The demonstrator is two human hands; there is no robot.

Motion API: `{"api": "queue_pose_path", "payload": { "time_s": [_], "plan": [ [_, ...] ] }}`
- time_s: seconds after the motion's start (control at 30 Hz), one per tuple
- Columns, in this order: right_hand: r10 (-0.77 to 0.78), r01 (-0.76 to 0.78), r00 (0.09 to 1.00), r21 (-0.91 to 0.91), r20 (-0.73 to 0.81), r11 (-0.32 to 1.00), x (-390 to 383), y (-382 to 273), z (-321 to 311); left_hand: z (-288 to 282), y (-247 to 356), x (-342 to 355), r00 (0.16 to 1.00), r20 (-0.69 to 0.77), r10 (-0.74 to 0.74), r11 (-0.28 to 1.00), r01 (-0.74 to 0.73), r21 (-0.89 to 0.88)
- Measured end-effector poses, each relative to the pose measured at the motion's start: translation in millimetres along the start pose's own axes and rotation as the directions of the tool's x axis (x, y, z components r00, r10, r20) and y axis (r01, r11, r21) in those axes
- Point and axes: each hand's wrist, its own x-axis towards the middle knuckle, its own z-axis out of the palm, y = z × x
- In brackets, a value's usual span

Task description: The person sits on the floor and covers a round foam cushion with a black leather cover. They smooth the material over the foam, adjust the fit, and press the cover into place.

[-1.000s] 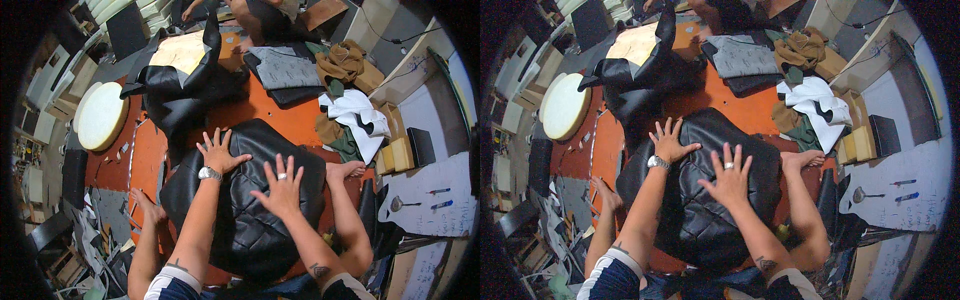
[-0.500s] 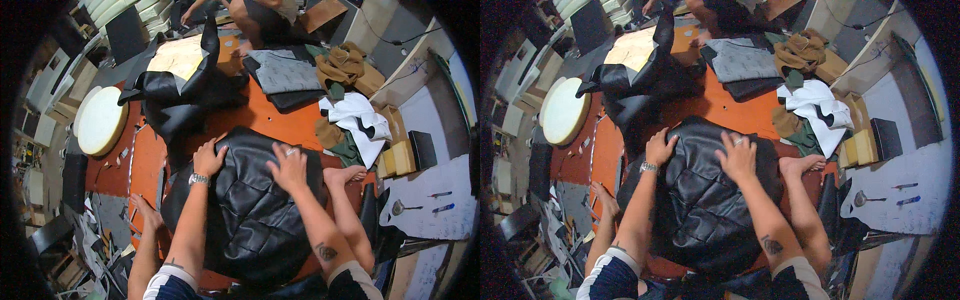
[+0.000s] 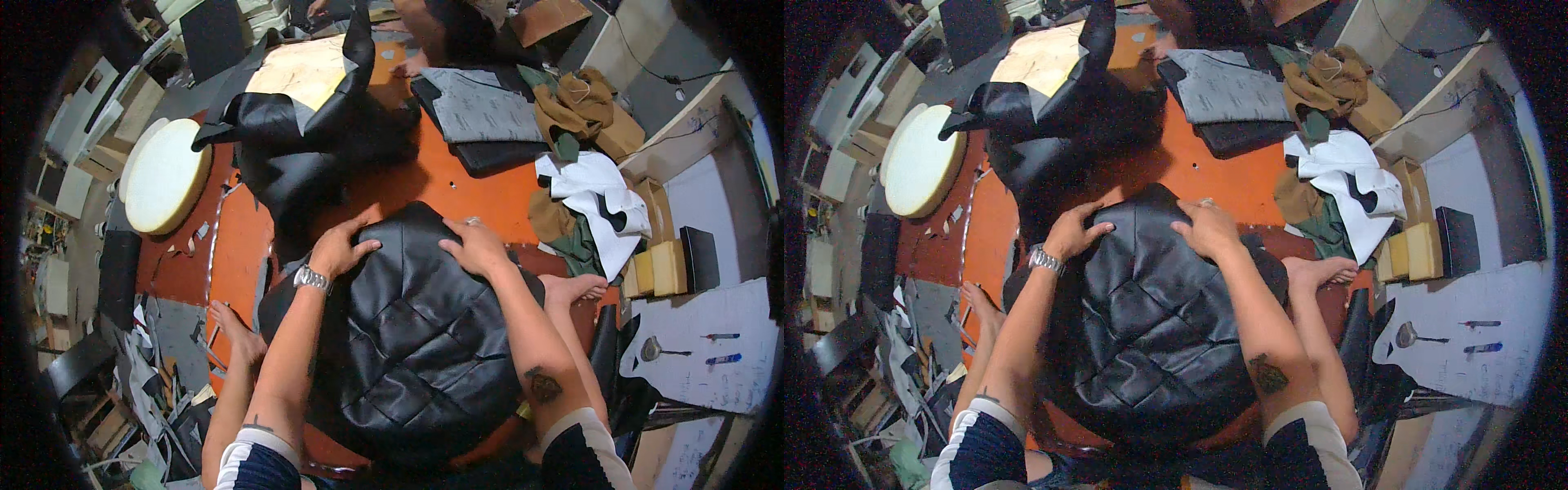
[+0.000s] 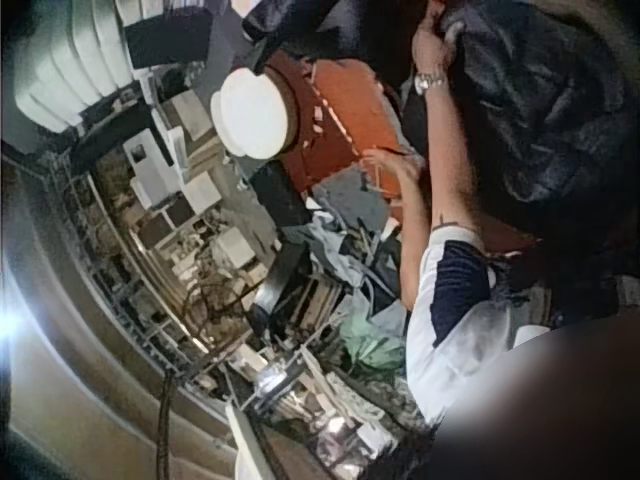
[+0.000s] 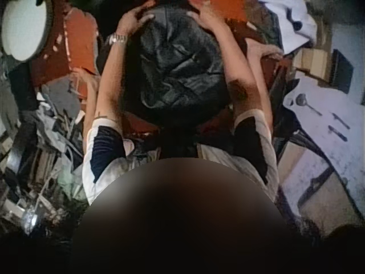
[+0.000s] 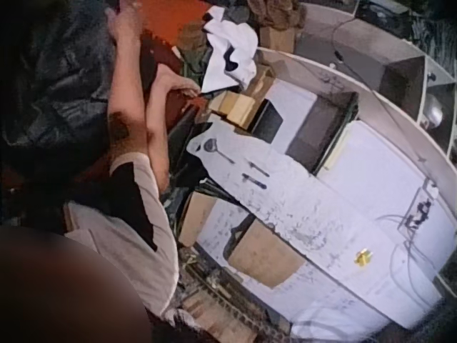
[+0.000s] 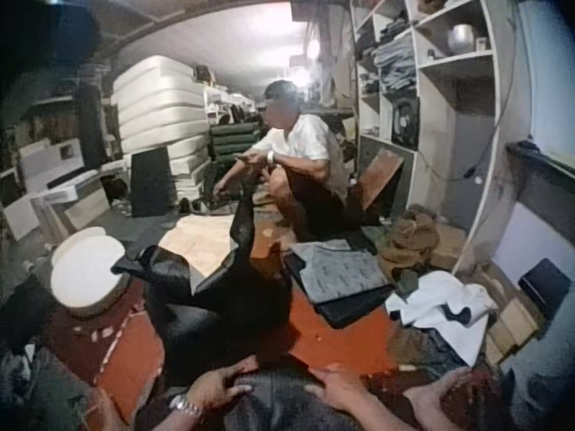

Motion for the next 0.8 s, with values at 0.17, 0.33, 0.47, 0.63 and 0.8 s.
{"api": "queue_pose_path", "payload": {
  "time_s": [0.17,0.33,0.47,0.63,0.8],
  "plan": [
    [-0.134,0.192,0.943,0.171,-0.304,0.966,2,6,37,13,-1,-9,0.974,-0.190,0.120,0.990,-0.103,0.096],
    [-0.152,0.219,0.916,0.145,-0.371,0.965,9,2,39,14,1,2,0.982,-0.169,0.088,0.982,-0.057,0.179],
    [-0.113,0.122,0.948,0.011,-0.296,0.992,20,-4,29,9,0,18,0.991,-0.129,0.037,0.965,-0.002,0.261],
    [-0.025,0.003,0.963,-0.082,-0.268,0.997,22,-21,18,8,6,22,0.995,-0.096,-0.022,0.971,0.044,0.234],
    [-0.149,0.220,0.830,0.068,-0.538,0.973,-58,-74,27,-3,14,-19,0.929,-0.368,0.024,0.964,0.076,0.255]
  ]
}}
